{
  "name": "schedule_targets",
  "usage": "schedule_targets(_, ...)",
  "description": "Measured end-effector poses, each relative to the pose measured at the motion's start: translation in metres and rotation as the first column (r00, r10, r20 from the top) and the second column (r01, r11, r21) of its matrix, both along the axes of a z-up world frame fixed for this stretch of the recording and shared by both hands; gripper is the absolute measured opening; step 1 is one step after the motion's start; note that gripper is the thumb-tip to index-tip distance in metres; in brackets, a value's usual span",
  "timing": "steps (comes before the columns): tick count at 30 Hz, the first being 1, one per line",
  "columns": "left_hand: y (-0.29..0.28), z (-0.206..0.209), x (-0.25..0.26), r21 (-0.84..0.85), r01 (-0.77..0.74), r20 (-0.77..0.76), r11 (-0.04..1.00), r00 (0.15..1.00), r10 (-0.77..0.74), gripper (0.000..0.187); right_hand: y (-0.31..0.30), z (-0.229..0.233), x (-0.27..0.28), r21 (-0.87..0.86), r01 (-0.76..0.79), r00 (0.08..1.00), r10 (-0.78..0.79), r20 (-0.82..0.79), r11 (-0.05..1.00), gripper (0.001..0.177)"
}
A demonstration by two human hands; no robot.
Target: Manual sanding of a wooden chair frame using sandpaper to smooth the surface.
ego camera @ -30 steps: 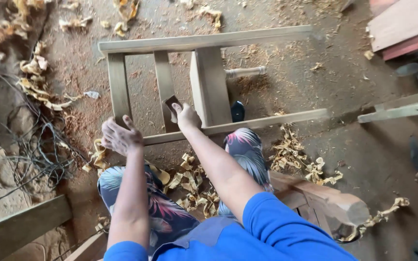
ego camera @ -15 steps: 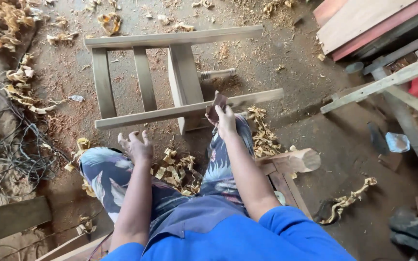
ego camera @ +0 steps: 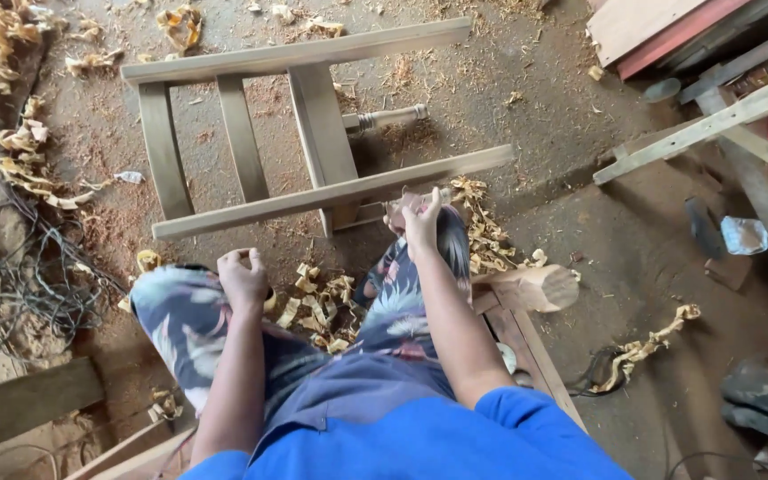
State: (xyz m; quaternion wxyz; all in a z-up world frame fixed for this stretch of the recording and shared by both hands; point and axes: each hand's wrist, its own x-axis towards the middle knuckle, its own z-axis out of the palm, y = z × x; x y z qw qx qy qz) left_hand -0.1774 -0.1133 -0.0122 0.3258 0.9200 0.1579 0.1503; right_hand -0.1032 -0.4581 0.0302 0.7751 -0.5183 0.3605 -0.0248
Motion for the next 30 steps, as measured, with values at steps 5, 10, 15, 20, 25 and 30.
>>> schedule_targets(5,0.021,0.048,0.088,0.064,0.181,0.215,0.981,0.958,-0.191,0.004,-0.006,-0.069,0.020,-0.577,-0.350,0.929,0.193,-0.317,0.738,0.031)
schedule_targets(10,0.031,0.048,0.267,0.281,0.196,0.219,0.940,0.940,-0.261,0.020,0.030,-0.014,0.048,0.141,-0.189,0.935,0.222,-0.277,0.972,0.102)
schedule_targets(15,0.006,0.029,0.431,0.478,0.453,-0.205,0.753,0.891,-0.406,0.064,0.046,0.007,0.086,0.514,-0.057,0.904,0.263,-0.338,0.856,0.110)
schedule_targets(20,-0.012,-0.008,0.531,0.338,0.644,-0.694,0.686,0.663,-0.281,0.073,0.056,-0.018,0.097,0.495,0.065,0.895,0.169,-0.413,0.867,0.084)
schedule_targets(25,-0.015,-0.014,0.554,0.226,0.668,-0.901,0.709,0.420,-0.109,0.119,0.070,-0.044,0.093,0.457,0.154,0.867,0.101,-0.487,0.876,0.079)
schedule_targets(30,-0.015,0.018,0.531,0.217,0.633,-0.915,0.743,0.397,-0.071,0.105,0.072,-0.066,0.075,0.433,0.225,0.890,-0.004,-0.456,0.873,0.053)
